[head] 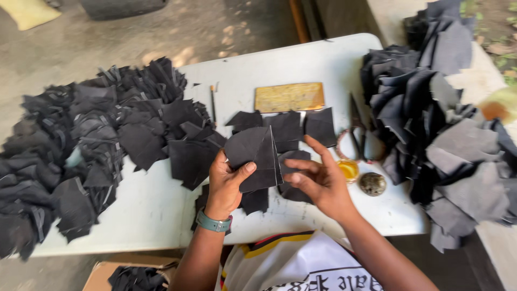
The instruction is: The person applies a yellow adhesive from a small jar onto the edges of black leather pieces using their finger. They repeatedly pick up pieces from a pile, apply the glue, and place them back on the table.
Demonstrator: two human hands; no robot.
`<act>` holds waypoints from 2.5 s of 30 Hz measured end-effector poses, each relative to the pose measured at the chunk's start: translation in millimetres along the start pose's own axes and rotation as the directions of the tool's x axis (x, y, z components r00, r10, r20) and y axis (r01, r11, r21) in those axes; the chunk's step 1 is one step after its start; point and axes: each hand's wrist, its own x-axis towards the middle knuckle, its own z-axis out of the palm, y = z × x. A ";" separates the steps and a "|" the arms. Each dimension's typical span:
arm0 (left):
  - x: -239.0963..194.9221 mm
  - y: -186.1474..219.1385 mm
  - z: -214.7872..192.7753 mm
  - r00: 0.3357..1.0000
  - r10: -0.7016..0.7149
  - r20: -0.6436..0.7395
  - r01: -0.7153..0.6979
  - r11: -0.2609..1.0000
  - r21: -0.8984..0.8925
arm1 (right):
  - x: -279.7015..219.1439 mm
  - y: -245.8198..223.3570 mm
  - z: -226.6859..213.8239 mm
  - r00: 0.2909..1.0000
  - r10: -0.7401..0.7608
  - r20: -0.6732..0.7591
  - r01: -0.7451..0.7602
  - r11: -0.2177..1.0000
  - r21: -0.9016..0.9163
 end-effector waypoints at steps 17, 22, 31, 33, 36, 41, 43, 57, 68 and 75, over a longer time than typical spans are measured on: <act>6.7 -29.6 53.4 0.976 0.076 -0.204 -0.100 0.989 -0.107 | -7.2 9.9 5.4 0.957 -0.278 -0.077 0.240 0.917 -0.319; 3.7 -26.0 53.6 0.977 0.071 -0.199 -0.089 0.993 -0.083 | -8.5 5.8 5.9 0.962 -0.255 -0.097 0.211 0.920 -0.329; 4.0 -35.4 49.2 0.978 0.108 -0.180 -0.120 0.991 -0.062 | -11.6 6.5 3.2 0.975 -0.219 -0.032 0.212 0.965 -0.157; 3.2 -35.6 49.3 0.973 0.158 -0.169 -0.160 0.987 0.002 | -14.4 6.3 3.2 0.971 -0.238 -0.012 0.236 0.968 -0.084; -1.4 -34.4 53.4 0.955 0.278 -0.105 -0.254 0.947 0.196 | -9.3 4.0 5.3 0.969 -0.199 -0.143 0.168 0.964 -0.206; -7.0 4.0 53.6 0.891 0.344 0.297 -0.450 0.576 0.683 | -27.2 -43.7 -27.4 0.891 -0.453 0.037 0.361 0.655 -0.664; -14.4 22.6 57.9 0.815 0.084 0.573 -0.532 0.501 0.682 | -31.4 -74.0 -48.2 0.862 -0.472 0.183 0.357 0.310 -0.881; -33.5 -8.2 81.4 0.494 -0.404 0.770 -0.691 0.355 0.630 | 5.4 -63.9 -65.2 0.983 0.176 0.062 0.094 -0.184 -0.978; -4.1 -57.4 43.8 0.900 -0.342 0.271 0.423 0.836 -0.349 | -46.8 -101.0 -79.5 0.992 -0.067 0.107 0.109 0.026 -0.994; -3.6 -64.1 52.3 0.879 -0.370 0.300 0.470 0.774 -0.424 | -54.3 -95.4 -78.8 0.859 -0.459 0.229 0.512 0.748 -0.422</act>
